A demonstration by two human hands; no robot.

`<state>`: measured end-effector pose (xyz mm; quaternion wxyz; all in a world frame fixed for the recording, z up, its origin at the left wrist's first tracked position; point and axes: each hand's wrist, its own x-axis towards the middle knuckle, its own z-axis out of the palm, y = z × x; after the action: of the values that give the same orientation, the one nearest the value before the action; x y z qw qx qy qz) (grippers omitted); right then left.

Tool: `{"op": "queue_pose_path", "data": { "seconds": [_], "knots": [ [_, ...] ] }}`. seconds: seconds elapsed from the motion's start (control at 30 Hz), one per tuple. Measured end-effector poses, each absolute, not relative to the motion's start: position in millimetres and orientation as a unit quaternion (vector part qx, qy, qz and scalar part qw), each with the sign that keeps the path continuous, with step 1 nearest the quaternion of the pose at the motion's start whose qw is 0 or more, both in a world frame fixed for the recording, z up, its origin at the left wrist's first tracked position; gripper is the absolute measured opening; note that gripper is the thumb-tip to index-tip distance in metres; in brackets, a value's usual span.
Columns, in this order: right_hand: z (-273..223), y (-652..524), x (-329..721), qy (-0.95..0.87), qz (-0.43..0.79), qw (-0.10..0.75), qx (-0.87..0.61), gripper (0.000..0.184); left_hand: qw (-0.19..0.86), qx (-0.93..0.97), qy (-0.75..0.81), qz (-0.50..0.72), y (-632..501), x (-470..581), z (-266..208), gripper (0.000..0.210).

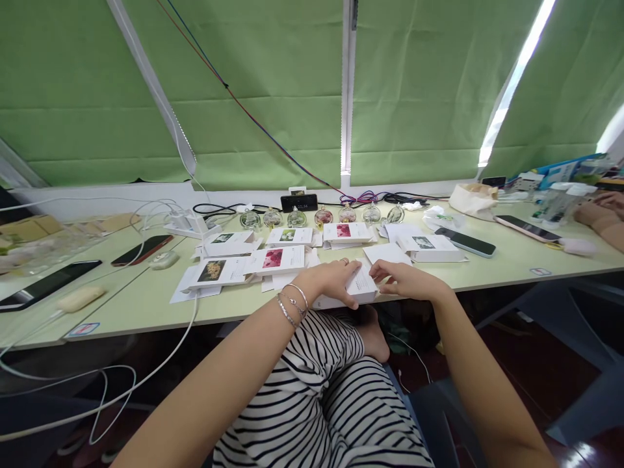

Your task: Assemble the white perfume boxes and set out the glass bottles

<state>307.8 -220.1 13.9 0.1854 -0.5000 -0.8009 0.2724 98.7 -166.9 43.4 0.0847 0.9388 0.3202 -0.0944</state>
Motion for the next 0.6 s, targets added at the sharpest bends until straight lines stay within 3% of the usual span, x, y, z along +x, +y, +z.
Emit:
{"op": "queue_pose_path", "data": {
  "seconds": [0.4,0.6],
  "knots": [
    [10,-216,298,-0.775,0.248,0.249,-0.525,0.018,0.085,0.939,0.318,-0.098,-170,100,46,0.094],
    [7,-216,291,-0.764,0.248,0.264,-0.534,0.03,0.055,0.941,0.32,-0.1,-173,101,46,0.09]
  ]
}}
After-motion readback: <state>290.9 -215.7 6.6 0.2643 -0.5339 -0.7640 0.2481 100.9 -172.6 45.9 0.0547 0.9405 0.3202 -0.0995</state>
